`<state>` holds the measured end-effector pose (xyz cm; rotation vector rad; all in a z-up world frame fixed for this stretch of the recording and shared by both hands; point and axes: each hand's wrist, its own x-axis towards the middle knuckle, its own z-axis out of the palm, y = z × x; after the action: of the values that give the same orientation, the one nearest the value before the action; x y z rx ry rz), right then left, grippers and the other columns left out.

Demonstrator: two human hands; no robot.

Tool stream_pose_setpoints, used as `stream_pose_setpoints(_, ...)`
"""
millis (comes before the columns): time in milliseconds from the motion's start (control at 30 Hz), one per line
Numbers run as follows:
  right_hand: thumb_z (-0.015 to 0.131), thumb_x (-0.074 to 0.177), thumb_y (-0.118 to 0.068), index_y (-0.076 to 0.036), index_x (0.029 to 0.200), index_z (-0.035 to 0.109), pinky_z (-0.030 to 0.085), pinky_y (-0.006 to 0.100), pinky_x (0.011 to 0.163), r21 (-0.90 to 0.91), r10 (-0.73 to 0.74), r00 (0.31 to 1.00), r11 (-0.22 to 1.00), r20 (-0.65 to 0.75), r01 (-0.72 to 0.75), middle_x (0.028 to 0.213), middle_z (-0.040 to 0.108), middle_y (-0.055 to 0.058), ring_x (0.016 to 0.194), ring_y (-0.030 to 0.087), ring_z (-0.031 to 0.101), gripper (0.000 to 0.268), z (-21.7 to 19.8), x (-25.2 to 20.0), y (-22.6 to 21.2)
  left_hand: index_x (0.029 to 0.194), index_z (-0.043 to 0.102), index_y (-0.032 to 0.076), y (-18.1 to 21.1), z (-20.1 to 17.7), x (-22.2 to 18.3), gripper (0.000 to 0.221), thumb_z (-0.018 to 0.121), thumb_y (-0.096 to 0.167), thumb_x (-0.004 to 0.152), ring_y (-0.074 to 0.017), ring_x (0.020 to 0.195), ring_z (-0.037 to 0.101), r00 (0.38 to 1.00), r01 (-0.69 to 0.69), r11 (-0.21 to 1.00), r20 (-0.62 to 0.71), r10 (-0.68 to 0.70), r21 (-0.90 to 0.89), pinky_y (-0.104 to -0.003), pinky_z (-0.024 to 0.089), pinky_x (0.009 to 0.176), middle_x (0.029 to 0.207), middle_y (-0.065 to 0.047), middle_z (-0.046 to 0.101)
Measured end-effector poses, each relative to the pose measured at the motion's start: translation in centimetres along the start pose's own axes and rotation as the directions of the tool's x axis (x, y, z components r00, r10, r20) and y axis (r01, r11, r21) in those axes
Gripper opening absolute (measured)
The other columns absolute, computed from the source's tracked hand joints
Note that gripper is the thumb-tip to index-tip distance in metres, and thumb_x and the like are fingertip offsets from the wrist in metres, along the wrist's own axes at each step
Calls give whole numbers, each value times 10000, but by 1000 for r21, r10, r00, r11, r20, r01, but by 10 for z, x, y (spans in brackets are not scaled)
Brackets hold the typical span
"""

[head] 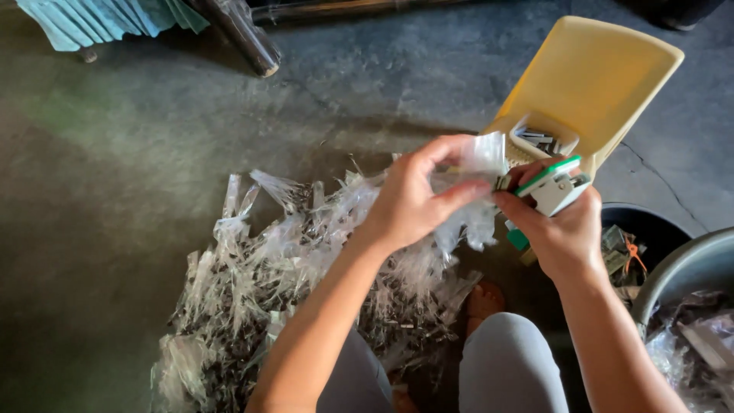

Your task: The person is manually stapling paper labels onto small plastic bags containing items.

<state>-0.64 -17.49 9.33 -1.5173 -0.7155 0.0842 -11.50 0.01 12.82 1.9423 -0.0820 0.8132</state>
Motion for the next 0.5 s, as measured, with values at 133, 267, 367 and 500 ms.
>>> stream_pose_setpoints(133,733,845,48,-39,1037,609,490,199,707,118,58,997,991,46,-63,1158,662,22,818,96,576,245,-7,-2,-15,1104,698,152,12,9,0,388,725,-148,858,-102,837,661,989,-124,992,79,122,12,-224,552,765,1071,3,732)
stream_pose_setpoints(267,715,840,54,-45,988,604,507,218,712,79,59,997,995,58,-64,1060,690,78,826,118,596,210,-15,-5,-1,1135,701,210,1,4,-17,486,724,-189,859,-92,1003,671,978,-140,989,148,145,-48,-236,580,899,1216,59,675)
stream_pose_setpoints(367,713,835,57,-58,1000,589,537,228,780,209,60,997,976,38,-67,1088,677,69,881,127,619,236,-12,-9,3,1270,679,249,-9,4,-23,442,825,297,855,-154,1212,676,972,-97,986,201,123,-134,-300,617,1146,1371,7,635)
stream_pose_setpoints(500,720,834,68,-55,1011,571,544,239,762,138,37,999,989,38,-42,1055,677,81,866,138,625,262,-5,-13,6,1126,707,183,-5,12,-26,270,720,-14,942,-82,826,556,992,-7,994,124,21,-109,-209,487,711,1069,20,610)
